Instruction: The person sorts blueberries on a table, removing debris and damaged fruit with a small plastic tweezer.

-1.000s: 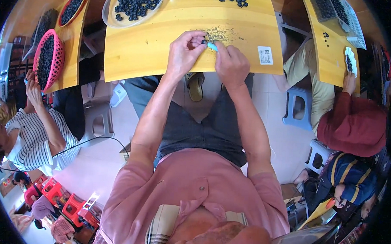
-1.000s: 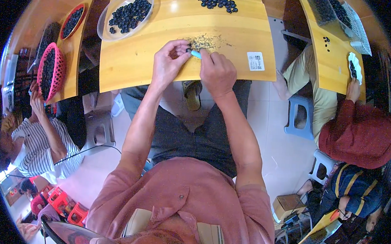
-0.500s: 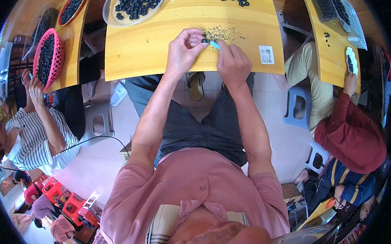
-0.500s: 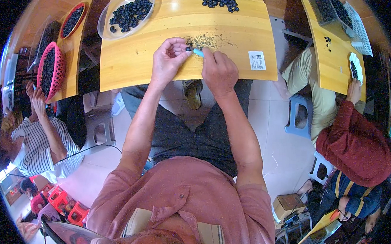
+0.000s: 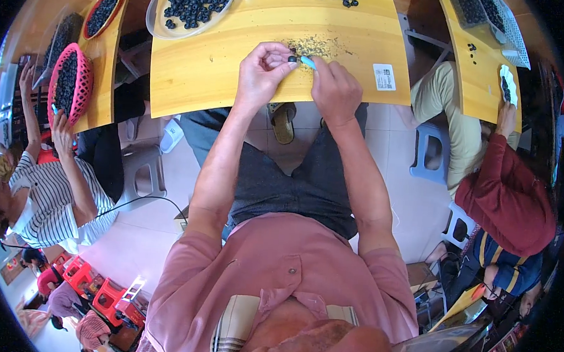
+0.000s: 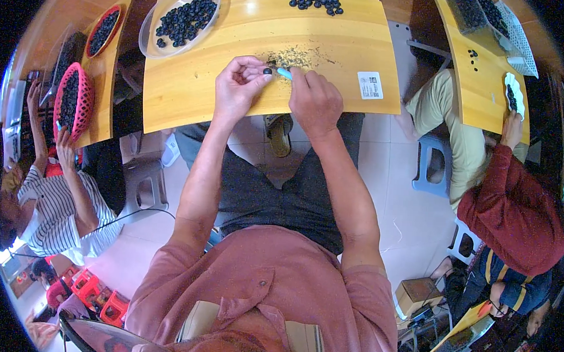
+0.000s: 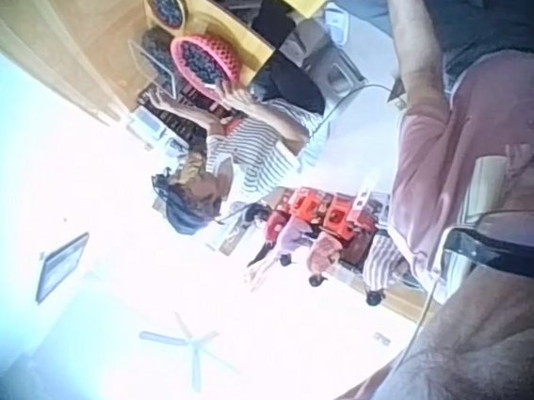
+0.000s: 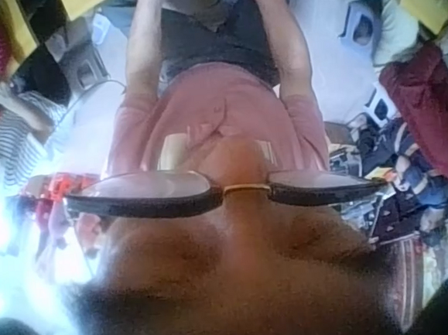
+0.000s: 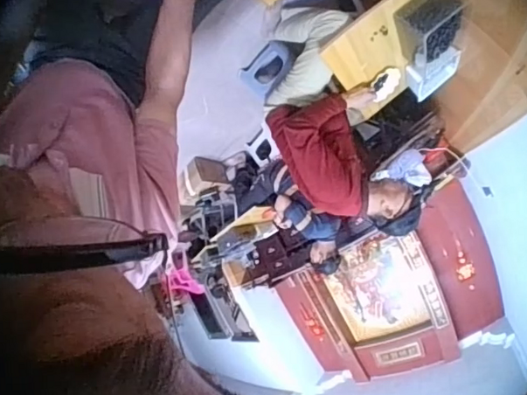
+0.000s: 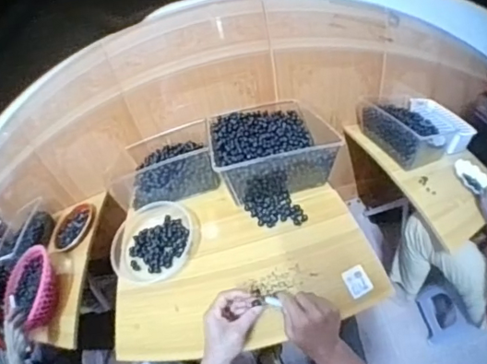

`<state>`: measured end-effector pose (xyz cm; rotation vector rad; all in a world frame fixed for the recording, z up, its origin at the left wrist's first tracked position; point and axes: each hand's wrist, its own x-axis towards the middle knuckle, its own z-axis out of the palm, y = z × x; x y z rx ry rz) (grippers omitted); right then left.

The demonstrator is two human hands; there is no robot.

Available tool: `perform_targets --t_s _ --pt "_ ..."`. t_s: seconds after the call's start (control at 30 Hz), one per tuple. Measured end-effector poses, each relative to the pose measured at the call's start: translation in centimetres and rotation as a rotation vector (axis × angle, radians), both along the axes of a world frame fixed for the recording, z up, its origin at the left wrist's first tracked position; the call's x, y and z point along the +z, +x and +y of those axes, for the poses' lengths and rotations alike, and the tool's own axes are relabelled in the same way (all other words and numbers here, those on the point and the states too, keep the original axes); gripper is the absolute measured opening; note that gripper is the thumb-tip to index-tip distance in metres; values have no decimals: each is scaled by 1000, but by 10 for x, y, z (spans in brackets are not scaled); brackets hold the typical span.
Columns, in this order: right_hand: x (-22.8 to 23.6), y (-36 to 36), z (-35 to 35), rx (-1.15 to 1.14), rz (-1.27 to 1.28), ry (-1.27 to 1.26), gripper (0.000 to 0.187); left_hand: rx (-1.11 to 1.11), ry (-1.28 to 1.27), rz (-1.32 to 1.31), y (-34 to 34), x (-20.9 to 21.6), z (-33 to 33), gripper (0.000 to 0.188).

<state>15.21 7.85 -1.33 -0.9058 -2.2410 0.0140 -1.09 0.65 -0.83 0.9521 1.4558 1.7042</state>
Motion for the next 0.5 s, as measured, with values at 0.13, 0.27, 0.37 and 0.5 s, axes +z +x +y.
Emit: perform_targets --t_s 0.13,0.27,0.37,0.5 --pt "3 -2 3 1 -12 13 31 16 62 -70 -3 -2 1 28" --pt "3 -6 2 15 10 49 23 71 22 89 -11 4 -3 23" --pt "-4 0 3 7 38 38 30 173 13 233 -18 11 -6 16" --pt "3 1 -1 26 63 17 32 387 73 393 -88 23 -9 16"
